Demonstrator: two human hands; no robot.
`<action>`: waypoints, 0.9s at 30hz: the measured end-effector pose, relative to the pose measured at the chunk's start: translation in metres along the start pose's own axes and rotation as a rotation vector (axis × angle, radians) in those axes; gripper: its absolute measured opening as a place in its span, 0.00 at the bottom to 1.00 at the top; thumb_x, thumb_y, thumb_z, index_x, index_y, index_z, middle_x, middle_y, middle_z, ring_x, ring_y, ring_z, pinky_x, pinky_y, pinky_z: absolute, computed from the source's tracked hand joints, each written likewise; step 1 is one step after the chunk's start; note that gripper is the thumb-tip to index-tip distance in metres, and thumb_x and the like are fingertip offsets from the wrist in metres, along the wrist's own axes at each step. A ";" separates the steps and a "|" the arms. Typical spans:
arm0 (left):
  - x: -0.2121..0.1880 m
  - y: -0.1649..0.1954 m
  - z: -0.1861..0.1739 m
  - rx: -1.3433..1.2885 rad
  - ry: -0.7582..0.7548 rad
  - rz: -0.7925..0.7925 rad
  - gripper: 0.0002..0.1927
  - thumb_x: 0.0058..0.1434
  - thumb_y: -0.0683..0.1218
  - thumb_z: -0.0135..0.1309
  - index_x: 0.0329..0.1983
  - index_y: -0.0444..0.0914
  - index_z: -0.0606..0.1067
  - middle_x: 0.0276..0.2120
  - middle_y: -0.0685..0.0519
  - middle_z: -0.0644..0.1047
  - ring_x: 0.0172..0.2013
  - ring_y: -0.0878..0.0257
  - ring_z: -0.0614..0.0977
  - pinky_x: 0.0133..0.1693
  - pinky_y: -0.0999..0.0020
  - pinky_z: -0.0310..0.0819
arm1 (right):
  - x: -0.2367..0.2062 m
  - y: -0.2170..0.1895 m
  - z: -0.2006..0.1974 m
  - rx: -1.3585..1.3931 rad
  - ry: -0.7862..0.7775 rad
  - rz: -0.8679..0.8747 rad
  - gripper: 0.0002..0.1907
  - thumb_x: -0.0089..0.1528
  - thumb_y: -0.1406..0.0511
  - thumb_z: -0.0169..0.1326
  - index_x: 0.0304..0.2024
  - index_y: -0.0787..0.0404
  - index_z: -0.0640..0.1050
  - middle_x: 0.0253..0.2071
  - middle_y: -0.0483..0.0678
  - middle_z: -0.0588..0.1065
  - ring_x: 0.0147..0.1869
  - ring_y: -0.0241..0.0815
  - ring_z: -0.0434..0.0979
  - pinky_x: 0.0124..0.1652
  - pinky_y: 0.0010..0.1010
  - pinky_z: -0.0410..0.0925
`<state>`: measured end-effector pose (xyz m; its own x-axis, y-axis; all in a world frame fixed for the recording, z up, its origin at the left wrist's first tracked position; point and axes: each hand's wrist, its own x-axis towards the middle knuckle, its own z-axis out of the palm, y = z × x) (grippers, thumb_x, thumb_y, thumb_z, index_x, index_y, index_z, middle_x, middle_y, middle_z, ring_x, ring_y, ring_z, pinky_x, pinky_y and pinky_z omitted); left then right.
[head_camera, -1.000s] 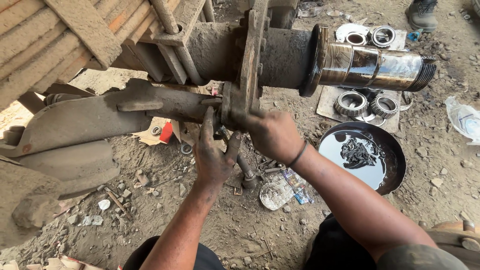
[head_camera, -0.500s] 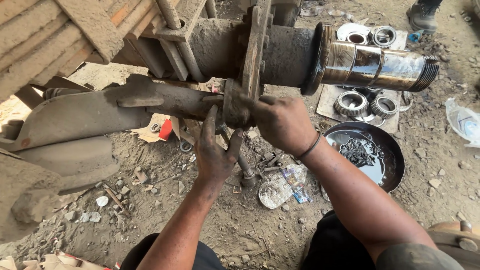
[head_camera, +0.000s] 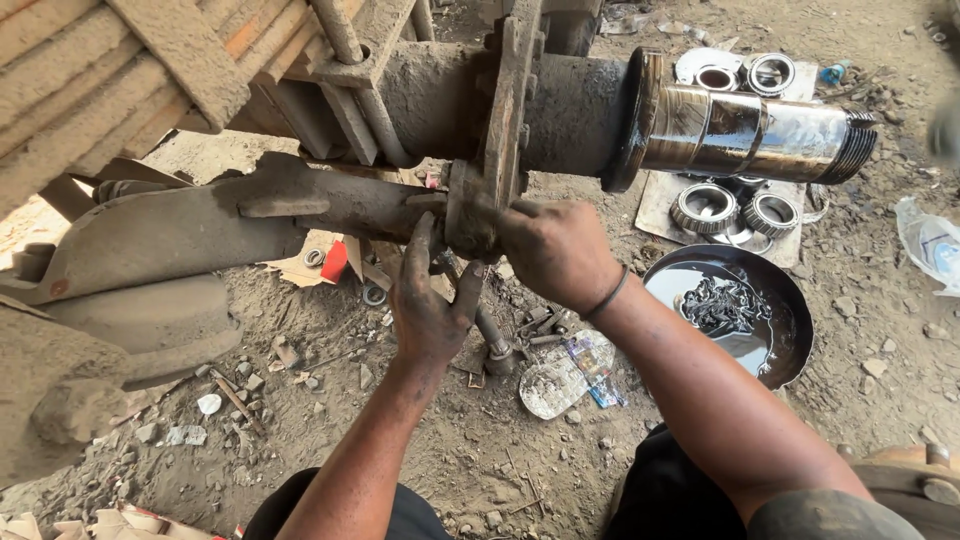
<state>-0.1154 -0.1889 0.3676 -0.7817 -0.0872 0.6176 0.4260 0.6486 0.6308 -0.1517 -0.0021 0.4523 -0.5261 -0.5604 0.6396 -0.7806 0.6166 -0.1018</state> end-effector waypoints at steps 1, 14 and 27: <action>0.000 0.000 0.000 -0.041 -0.012 -0.012 0.42 0.66 0.64 0.51 0.70 0.29 0.62 0.61 0.39 0.78 0.60 0.46 0.80 0.73 0.30 0.42 | 0.000 0.000 -0.001 0.067 0.003 -0.032 0.15 0.67 0.69 0.53 0.54 0.50 0.80 0.38 0.44 0.82 0.22 0.30 0.76 0.17 0.24 0.65; -0.001 -0.003 0.000 -0.091 -0.031 -0.077 0.43 0.65 0.63 0.53 0.69 0.26 0.62 0.53 0.38 0.78 0.54 0.48 0.81 0.56 0.54 0.78 | -0.005 -0.015 -0.002 0.061 -0.099 0.027 0.21 0.61 0.72 0.52 0.54 0.47 0.81 0.39 0.46 0.84 0.17 0.33 0.74 0.15 0.25 0.66; 0.003 0.008 -0.002 0.045 0.006 0.032 0.34 0.65 0.55 0.55 0.66 0.28 0.65 0.57 0.36 0.78 0.63 0.42 0.75 0.69 0.31 0.32 | -0.024 -0.027 -0.008 0.135 -0.035 0.352 0.09 0.63 0.70 0.53 0.46 0.63 0.78 0.28 0.51 0.79 0.25 0.42 0.79 0.24 0.33 0.70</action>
<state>-0.1129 -0.1856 0.3753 -0.7651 -0.0706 0.6400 0.4298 0.6841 0.5893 -0.1154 -0.0013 0.4457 -0.7795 -0.3475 0.5211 -0.5862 0.6979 -0.4114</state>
